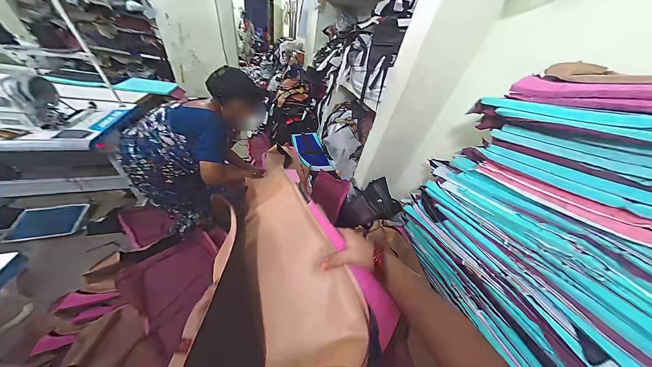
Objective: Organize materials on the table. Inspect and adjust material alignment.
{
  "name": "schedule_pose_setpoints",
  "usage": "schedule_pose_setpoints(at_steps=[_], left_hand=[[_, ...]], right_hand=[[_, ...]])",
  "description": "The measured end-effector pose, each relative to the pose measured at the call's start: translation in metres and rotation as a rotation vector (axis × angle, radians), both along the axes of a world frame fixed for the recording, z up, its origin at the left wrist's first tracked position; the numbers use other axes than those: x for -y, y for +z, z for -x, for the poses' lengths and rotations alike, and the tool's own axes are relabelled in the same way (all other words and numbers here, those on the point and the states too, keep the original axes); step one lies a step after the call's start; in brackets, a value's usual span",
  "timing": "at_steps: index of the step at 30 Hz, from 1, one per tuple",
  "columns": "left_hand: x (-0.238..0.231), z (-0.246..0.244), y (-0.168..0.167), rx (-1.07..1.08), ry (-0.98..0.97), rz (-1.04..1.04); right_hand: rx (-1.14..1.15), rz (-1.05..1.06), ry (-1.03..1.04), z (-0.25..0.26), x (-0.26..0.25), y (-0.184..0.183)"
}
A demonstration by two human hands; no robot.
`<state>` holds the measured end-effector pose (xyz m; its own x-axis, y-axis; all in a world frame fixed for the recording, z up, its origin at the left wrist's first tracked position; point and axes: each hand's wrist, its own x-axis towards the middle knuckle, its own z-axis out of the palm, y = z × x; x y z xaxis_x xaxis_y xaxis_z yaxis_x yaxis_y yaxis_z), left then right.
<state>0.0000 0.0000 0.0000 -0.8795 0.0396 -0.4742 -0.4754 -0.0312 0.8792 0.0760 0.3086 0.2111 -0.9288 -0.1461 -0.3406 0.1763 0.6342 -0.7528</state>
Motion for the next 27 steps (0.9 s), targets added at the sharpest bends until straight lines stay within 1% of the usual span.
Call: schedule_pose_setpoints(at_steps=[1, 2, 4, 6, 7, 8, 9, 10, 11, 13, 15, 16, 17, 18, 19, 20, 21, 22, 23, 25, 27], left_hand=[[-0.026, 0.007, -0.027, -0.277, 0.095, -0.094], [-0.052, 0.012, -0.030, -0.403, 0.121, -0.181], [-0.107, 0.009, 0.001, -0.442, 0.127, -0.241], [-0.164, -0.010, 0.037, -0.463, 0.099, -0.259], [-0.192, -0.018, 0.042, -0.491, 0.084, -0.289], [-0.218, -0.023, 0.035, -0.518, 0.074, -0.350], [-0.245, -0.027, 0.020, -0.533, 0.058, -0.415], [-0.270, -0.040, 0.009, -0.524, 0.035, -0.453], [-0.292, -0.059, -0.001, -0.505, 0.007, -0.464], [-0.326, -0.105, -0.025, -0.458, -0.038, -0.435], [-0.346, -0.153, -0.047, -0.372, -0.138, -0.285], [-0.348, -0.173, -0.048, -0.278, -0.249, -0.161], [-0.348, -0.188, -0.057, -0.109, -0.394, -0.049], [-0.353, -0.201, -0.081, 0.040, -0.517, 0.057], [-0.357, -0.213, -0.111, 0.150, -0.591, 0.127], [-0.361, -0.220, -0.137, 0.241, -0.625, 0.172], [-0.363, -0.224, -0.156, 0.296, -0.626, 0.186], [-0.365, -0.225, -0.169, 0.301, -0.612, 0.188], [-0.365, -0.225, -0.174, 0.288, -0.600, 0.188], [-0.362, -0.227, -0.168, 0.233, -0.551, 0.169], [-0.366, -0.235, -0.159, 0.179, -0.495, 0.136]], right_hand=[[-0.002, 0.003, -0.055, -0.015, -0.017, 0.018], [-0.056, 0.075, -0.109, -0.024, -0.044, 0.016], [-0.189, 0.217, -0.199, -0.043, -0.107, -0.008], [-0.223, 0.247, -0.339, -0.079, -0.157, -0.011], [-0.236, 0.228, -0.405, -0.099, -0.178, -0.011], [-0.229, 0.204, -0.487, -0.121, -0.198, -0.012], [-0.186, 0.192, -0.583, -0.143, -0.212, -0.011], [-0.125, 0.171, -0.687, -0.165, -0.219, -0.009], [-0.059, 0.144, -0.777, -0.189, -0.230, -0.014], [0.029, 0.125, -0.889, -0.240, -0.259, -0.052], [0.181, 0.051, -0.972, -0.293, -0.281, -0.100], [0.302, 0.028, -1.006, -0.315, -0.287, -0.127], [0.427, -0.006, -1.015, -0.338, -0.293, -0.161], [0.520, -0.018, -1.032, -0.361, -0.298, -0.198], [0.556, 0.007, -1.076, -0.380, -0.297, -0.233], [0.543, 0.022, -1.161, -0.394, -0.294, -0.264], [0.480, 0.044, -1.256, -0.401, -0.289, -0.289], [0.407, 0.063, -1.331, -0.401, -0.285, -0.303], [0.368, 0.066, -1.374, -0.398, -0.283, -0.311], [0.356, 0.049, -1.355, -0.389, -0.283, -0.308], [0.387, 0.037, -1.300, -0.386, -0.298, -0.301]])
